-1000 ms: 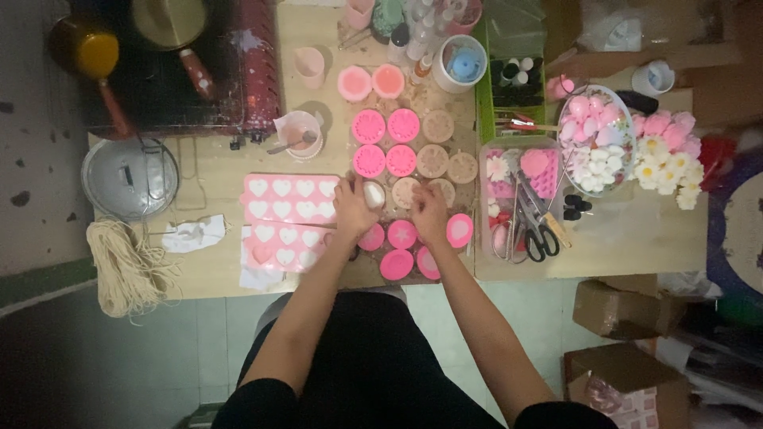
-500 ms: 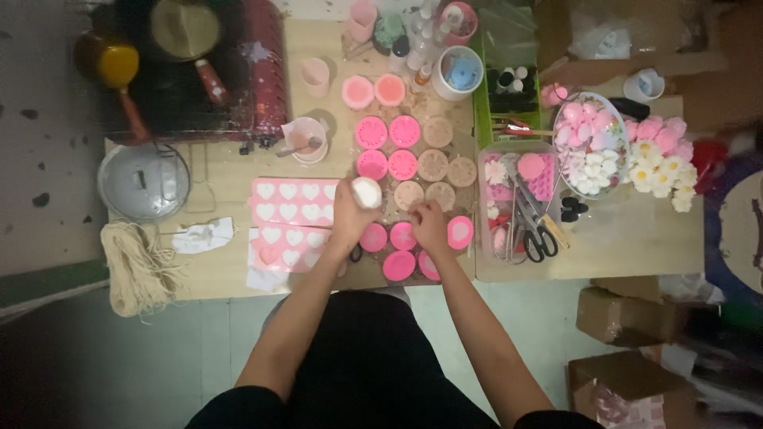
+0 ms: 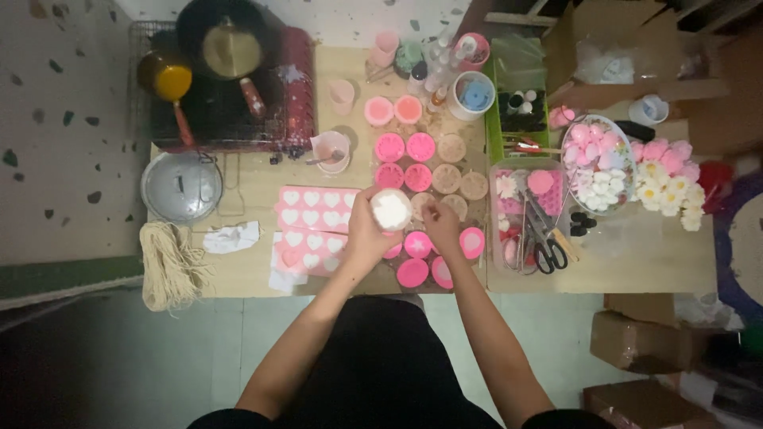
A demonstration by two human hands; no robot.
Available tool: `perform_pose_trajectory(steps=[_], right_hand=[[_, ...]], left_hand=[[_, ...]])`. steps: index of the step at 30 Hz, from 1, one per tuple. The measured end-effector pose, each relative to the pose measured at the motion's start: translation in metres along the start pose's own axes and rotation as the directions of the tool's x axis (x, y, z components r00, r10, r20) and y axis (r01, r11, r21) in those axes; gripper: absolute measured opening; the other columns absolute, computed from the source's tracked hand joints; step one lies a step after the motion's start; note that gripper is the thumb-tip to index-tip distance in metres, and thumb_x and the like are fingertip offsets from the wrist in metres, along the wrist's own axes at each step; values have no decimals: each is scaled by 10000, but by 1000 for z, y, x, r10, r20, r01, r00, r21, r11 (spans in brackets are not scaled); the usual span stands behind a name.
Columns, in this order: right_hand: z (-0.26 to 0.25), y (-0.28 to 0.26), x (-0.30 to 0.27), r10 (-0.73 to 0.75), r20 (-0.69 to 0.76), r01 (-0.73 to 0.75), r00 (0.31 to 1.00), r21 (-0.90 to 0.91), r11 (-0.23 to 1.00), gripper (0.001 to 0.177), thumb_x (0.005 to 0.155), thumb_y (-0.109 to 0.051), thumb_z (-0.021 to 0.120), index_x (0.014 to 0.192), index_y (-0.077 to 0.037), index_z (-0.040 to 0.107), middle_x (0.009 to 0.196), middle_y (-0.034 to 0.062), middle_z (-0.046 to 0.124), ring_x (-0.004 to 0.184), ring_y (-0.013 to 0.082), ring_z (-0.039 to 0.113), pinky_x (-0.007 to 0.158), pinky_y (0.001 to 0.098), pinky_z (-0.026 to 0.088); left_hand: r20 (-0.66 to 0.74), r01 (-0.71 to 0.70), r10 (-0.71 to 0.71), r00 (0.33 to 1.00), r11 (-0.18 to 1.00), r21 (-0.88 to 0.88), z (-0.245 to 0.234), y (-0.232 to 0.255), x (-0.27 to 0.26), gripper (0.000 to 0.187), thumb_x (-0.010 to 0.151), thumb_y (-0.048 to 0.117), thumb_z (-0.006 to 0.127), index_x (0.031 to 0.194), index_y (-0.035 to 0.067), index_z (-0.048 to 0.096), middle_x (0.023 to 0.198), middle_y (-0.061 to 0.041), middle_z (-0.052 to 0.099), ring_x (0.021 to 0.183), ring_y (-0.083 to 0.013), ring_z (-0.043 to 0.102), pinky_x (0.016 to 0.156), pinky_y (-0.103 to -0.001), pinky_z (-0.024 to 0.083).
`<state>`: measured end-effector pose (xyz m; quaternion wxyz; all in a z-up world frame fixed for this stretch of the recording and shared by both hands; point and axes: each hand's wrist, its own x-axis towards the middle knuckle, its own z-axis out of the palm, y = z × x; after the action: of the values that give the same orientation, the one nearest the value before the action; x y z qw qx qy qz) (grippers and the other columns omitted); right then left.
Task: The person is preparing candle molds and adding decorative liquid wax details using a pipette.
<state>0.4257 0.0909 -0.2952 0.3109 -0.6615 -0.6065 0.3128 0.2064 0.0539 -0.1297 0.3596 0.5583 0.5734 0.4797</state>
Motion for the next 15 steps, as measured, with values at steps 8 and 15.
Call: perform_pose_trajectory(steps=[8, 15], right_hand=[[-97, -172, -21, 99, 263, -237, 960, 572, 785, 184, 943, -229, 715, 907, -49, 697, 691, -35, 594, 550, 39, 485, 475, 207, 349], [-123, -223, -39, -135, 336, -117, 932, 633, 765, 199, 953, -156, 744, 1079, -2, 737, 897, -47, 717, 772, 23, 627, 677, 198, 510]], left_hand=[[102, -4, 40, 994, 944, -329, -17, 55, 21, 781, 686, 74, 881, 1340, 1, 459, 1259, -154, 598, 1179, -245, 614, 993, -363, 526], [345, 392, -203, 916, 633, -667, -40, 68, 26, 313, 935, 54, 741, 1216, -63, 663, 1068, -131, 743, 905, -149, 707, 791, -291, 579]])
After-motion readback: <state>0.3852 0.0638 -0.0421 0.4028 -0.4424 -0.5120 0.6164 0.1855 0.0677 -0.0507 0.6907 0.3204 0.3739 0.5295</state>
